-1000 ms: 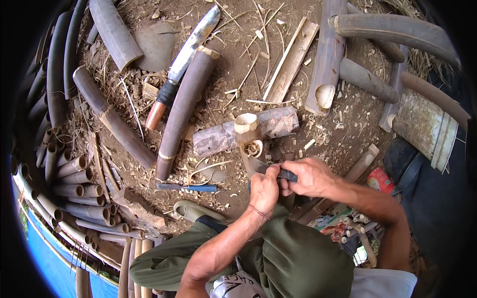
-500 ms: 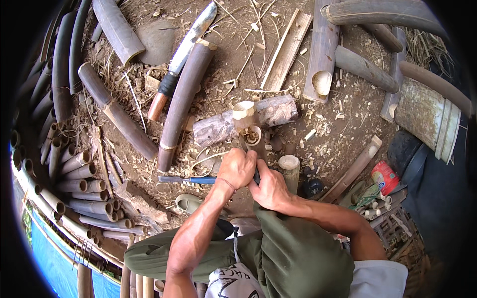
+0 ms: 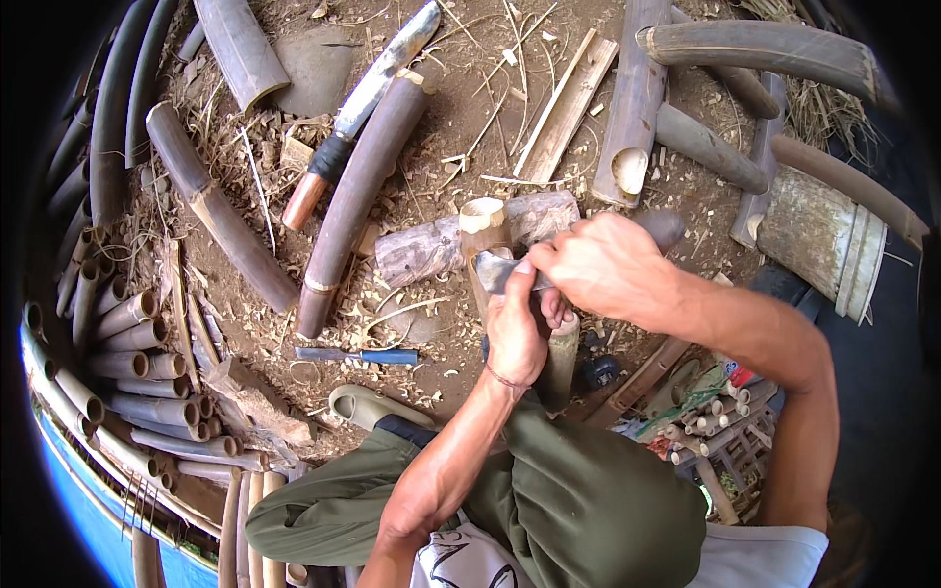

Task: The person uses a machete and a chisel to carve and shape bamboo poles. They use a thick bamboo segment as a mallet to drive the chisel into a pole to create a hole, then fit a vertical bamboo support into the carved opening.

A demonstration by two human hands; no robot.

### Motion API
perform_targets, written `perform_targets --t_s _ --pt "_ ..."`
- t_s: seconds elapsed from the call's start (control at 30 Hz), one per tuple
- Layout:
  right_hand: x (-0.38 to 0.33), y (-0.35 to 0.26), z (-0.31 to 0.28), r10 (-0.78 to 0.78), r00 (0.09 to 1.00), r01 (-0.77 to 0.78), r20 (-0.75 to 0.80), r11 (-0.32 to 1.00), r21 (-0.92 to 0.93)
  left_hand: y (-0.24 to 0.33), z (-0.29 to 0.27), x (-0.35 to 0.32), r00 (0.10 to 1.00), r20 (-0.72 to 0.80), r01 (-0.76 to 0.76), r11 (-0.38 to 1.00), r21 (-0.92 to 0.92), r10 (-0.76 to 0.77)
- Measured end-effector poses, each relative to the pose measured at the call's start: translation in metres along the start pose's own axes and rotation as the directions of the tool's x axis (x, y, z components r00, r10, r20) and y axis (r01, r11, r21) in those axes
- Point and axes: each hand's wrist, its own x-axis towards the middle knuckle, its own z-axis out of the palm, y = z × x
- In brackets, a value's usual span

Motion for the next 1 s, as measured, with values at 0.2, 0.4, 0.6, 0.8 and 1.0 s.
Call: perform_targets --t_s 0.2,0.4,0.6,0.8,1.0 --pt "0.064 -0.022 -0.061 -0.253 0.929 0.347 0.271 0.849 -0.398 0.004 -0.015 0.005 0.984 0.178 0.092 0.896 -0.434 -0.015" --pt "0.014 0.011 0.005 -0.168 0.985 0.164 0.049 0.984 0.076 0.006 -0.035 -0.028 0.971 0.194 0.060 0.924 0.379 -0.142" --pt "-0.039 -0.069 0.078 0.487 0.873 -0.083 0.024 0.099 0.992 0.015 -0.044 -0.076 0.897 0.439 -0.416 0.246 0.876 -0.046" --pt "0.003 -0.116 0.103 0.135 0.986 0.091 0.097 -0.926 0.366 0.150 -0.017 -0.090 0.961 0.058 -0.242 -0.720 0.650 -0.270" --pt "0.017 -0.107 0.084 -0.025 0.988 -0.045 0.154 -0.991 0.130 0.206 -0.017 -0.025 0.874 0.067 -0.373 -0.578 0.726 -0.480"
